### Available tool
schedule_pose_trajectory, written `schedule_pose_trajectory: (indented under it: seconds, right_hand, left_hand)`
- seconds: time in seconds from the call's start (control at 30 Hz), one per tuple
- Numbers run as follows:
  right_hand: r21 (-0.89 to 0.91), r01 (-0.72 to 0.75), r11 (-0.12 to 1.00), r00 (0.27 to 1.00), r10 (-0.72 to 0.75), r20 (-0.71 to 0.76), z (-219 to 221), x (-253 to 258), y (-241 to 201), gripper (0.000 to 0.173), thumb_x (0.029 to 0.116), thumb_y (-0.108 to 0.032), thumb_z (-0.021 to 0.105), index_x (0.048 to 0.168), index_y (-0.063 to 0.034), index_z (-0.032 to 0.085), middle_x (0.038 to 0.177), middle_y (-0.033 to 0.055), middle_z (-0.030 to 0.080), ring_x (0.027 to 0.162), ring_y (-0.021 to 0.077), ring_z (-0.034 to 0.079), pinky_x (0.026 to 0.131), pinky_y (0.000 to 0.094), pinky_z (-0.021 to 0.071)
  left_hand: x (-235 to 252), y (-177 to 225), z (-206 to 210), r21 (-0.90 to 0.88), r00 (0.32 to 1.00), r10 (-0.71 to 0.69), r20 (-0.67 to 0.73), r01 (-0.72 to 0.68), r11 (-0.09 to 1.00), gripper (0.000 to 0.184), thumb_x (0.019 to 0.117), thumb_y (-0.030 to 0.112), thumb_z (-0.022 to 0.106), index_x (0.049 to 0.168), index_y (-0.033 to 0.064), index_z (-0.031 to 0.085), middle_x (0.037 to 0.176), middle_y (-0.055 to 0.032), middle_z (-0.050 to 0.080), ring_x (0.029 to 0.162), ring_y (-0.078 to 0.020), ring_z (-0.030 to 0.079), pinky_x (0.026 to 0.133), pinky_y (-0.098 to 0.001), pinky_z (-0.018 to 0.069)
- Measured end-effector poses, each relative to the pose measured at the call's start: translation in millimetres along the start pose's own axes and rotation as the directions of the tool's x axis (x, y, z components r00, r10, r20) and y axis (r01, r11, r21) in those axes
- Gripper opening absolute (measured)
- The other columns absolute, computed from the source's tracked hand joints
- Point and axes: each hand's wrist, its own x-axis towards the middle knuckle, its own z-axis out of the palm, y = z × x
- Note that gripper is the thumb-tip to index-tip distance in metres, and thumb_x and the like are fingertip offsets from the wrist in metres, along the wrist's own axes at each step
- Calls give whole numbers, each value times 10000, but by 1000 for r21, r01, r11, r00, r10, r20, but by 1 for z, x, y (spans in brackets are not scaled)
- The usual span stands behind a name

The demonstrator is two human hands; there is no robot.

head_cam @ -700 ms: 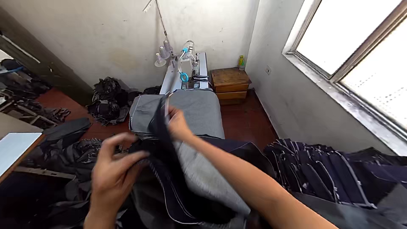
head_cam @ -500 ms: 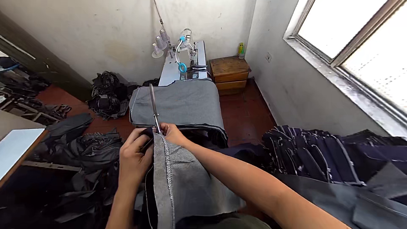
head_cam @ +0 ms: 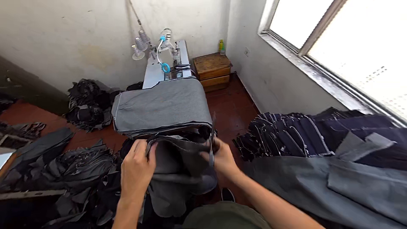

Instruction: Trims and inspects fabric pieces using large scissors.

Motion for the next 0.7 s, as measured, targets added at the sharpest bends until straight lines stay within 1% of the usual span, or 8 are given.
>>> schedule_pose_trajectory:
  seconds: [0.07,0.13,0.27,0.4,0.47,0.53,0.6,0.7]
  right_hand:
    - [23,4,1000,1000,-4,7,-26,31,-7,236,732,-59,812,937,-68,695,805,8,722,688,97,666,634,332,572]
    - [8,210,978,972,-209,102,-45,57,-23,227,721,-28,779,918,-71,676,781,3,717,636,76,642,565,293,543]
    - [-107,535,838,824,-490,282,-44,91,-79,134,726,-16,763,808,-40,660,670,26,643,584,78,602,525,287,484]
    - [-36,568,822,814,-555,172,-47,114,-107,264,761,-124,857,909,-10,669,748,29,663,647,72,614,586,271,513]
    - [-54,519,853,854,-514,75,-59,94,-95,653,737,-463,875,1142,-14,627,1044,42,734,900,92,687,764,314,583]
    - [-119,378,918,924,-382,-17,-56,51,-51,917,652,-691,840,1276,-86,547,1323,14,667,1155,105,640,914,360,559]
    - [-205,226,952,959,-255,-128,-36,21,16,926,642,-615,891,1299,-41,579,1293,93,673,1153,211,659,952,452,569]
    - [-203,-138,969,985,113,-129,-16,16,80,518,753,-225,829,1182,-5,640,1060,109,731,985,240,709,891,467,569]
  left_hand:
    - [-9,-20,-11,-204,993,111,49,-99,974,274,936,278,682,883,9,683,893,-104,720,786,-150,698,722,-298,597]
    - [-17,-32,-21,-364,986,139,97,-95,926,302,949,356,710,953,76,597,954,-39,715,862,-25,681,756,-177,572]
    - [-2,-38,-51,-213,973,184,138,-152,965,572,1014,493,576,1260,-19,641,976,-163,739,857,-186,723,758,-362,596]
    - [31,-39,-71,-95,946,317,72,-310,946,359,1045,286,542,998,-10,741,845,-157,714,764,-199,686,705,-341,558]
    - [49,-34,-92,-26,957,272,105,-271,962,359,1038,206,508,1027,-69,738,903,-209,732,816,-252,716,771,-406,577]
    - [66,-22,-118,27,965,214,150,-220,975,350,1027,153,499,1046,-118,719,948,-260,728,867,-303,726,819,-441,573]
    - [78,-3,-137,37,961,192,197,-203,978,325,1019,95,503,1024,-173,687,932,-306,708,853,-316,718,827,-420,563]
    - [79,14,-159,18,946,225,232,-235,972,292,1026,36,491,1010,-198,664,893,-311,684,843,-235,686,836,-299,533]
